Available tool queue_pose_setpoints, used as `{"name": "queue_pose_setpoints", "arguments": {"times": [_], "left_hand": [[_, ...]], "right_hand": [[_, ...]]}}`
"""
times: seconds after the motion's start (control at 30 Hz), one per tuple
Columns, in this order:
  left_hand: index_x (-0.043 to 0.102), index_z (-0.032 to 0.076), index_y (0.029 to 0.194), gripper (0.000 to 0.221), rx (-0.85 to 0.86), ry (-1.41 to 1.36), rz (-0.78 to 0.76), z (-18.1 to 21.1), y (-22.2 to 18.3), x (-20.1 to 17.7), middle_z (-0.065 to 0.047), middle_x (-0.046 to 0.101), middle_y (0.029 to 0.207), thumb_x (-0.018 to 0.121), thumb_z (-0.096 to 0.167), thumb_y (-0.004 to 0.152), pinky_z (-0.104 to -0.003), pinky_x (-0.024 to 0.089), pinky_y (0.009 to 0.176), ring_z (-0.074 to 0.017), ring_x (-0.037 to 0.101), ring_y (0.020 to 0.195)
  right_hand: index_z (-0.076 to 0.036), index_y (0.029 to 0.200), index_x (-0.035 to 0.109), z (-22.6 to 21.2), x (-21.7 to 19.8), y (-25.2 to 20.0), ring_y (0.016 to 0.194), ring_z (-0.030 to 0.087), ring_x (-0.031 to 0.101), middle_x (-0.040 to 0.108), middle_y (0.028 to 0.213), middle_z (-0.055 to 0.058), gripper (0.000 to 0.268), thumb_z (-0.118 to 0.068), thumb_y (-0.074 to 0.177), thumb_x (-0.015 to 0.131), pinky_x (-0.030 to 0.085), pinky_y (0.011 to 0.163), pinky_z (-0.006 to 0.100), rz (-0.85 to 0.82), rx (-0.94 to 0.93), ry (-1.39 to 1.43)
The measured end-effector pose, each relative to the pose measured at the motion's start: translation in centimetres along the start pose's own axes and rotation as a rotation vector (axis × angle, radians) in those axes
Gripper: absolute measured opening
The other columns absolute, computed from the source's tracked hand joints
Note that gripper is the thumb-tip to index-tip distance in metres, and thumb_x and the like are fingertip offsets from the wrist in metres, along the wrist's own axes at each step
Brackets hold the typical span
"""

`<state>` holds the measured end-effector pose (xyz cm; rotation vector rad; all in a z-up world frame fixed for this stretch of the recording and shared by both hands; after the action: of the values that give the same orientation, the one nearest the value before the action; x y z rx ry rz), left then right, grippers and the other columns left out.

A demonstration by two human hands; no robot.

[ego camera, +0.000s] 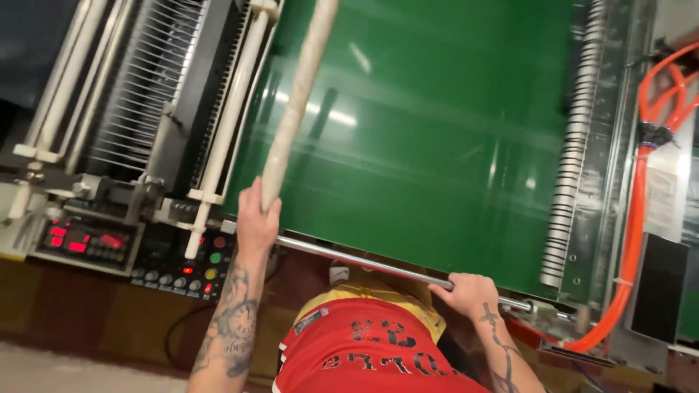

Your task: The person uses a long, flexible white tube to push and arrange black plastic-wrapped packs on a green conveyor belt. The person repeatedly nudges the packs to align them as they move along the belt.

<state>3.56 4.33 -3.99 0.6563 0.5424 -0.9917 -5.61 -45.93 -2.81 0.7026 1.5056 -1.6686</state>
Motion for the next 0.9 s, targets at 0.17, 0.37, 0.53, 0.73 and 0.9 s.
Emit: {"name": "queue_pose_setpoints", "arguments": {"times": [0.17, 0.37, 0.53, 0.73, 0.9], "left_hand": [[0.057, 0.003, 0.144, 0.060, 0.304, 0.167, 0.168, 4.6, 10.2, 0.4, -0.020, 0.059, 0.103, 0.076, 0.027, 0.093, -0.054, 0.056, 0.080, -0.0459, 0.065, 0.094], [0.048, 0.012, 0.137, 0.045, 0.088, 0.052, -0.251, 11.8, 19.2, 14.8, -0.019, 0.057, 0.107, 0.057, 0.028, 0.096, -0.057, 0.048, 0.083, -0.0460, 0.059, 0.099], [0.061, 0.011, 0.136, 0.054, -0.058, -0.338, -0.488, 21.2, 13.8, 34.1, -0.019, 0.068, 0.126, 0.067, 0.034, 0.088, -0.049, 0.049, 0.100, -0.0371, 0.064, 0.118], [0.072, 0.024, 0.128, 0.047, -0.195, -0.523, -0.789, 28.0, 5.7, 42.7, -0.011, 0.077, 0.105, 0.070, 0.038, 0.083, -0.042, 0.064, 0.070, -0.0277, 0.079, 0.067], [0.072, 0.016, 0.132, 0.057, -0.280, -0.638, -0.954, 30.1, 0.9, 27.8, -0.018, 0.069, 0.130, 0.080, 0.041, 0.080, -0.046, 0.046, 0.105, -0.0326, 0.065, 0.122]], "right_hand": [[-0.030, 0.076, 0.066, -0.1, -0.5, -0.6, 0.087, 0.019, 0.076, 0.073, 0.077, -0.006, 0.069, -0.093, 0.074, 0.037, 0.058, 0.080, 0.033, 0.003, 0.019, -0.006], [-0.021, 0.072, 0.066, 0.4, 0.5, 0.0, 0.072, 0.032, 0.070, 0.070, 0.071, 0.001, 0.082, -0.095, 0.078, 0.033, 0.053, 0.061, 0.044, 0.106, -0.082, 0.055], [-0.023, 0.070, 0.065, 0.8, 0.6, 0.0, 0.070, 0.024, 0.070, 0.068, 0.066, -0.003, 0.080, -0.097, 0.074, 0.036, 0.051, 0.064, 0.040, 0.129, -0.040, 0.101], [-0.024, 0.072, 0.068, 0.7, 0.4, -1.1, 0.075, 0.023, 0.074, 0.070, 0.068, 0.000, 0.082, -0.099, 0.069, 0.036, 0.057, 0.071, 0.040, 0.239, -0.058, 0.129], [-0.023, 0.083, 0.072, 1.1, -1.1, -1.4, 0.089, 0.025, 0.075, 0.075, 0.080, 0.003, 0.085, -0.098, 0.072, 0.034, 0.058, 0.078, 0.041, 0.069, -0.065, 0.186]]}}
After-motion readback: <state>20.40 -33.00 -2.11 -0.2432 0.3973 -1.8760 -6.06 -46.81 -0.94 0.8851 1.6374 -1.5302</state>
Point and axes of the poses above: each hand's wrist, its own y-axis towards the middle knuckle, its own x-axis out of the palm, z = x × y, the point moved 2 cm from there along y, towards the middle knuckle
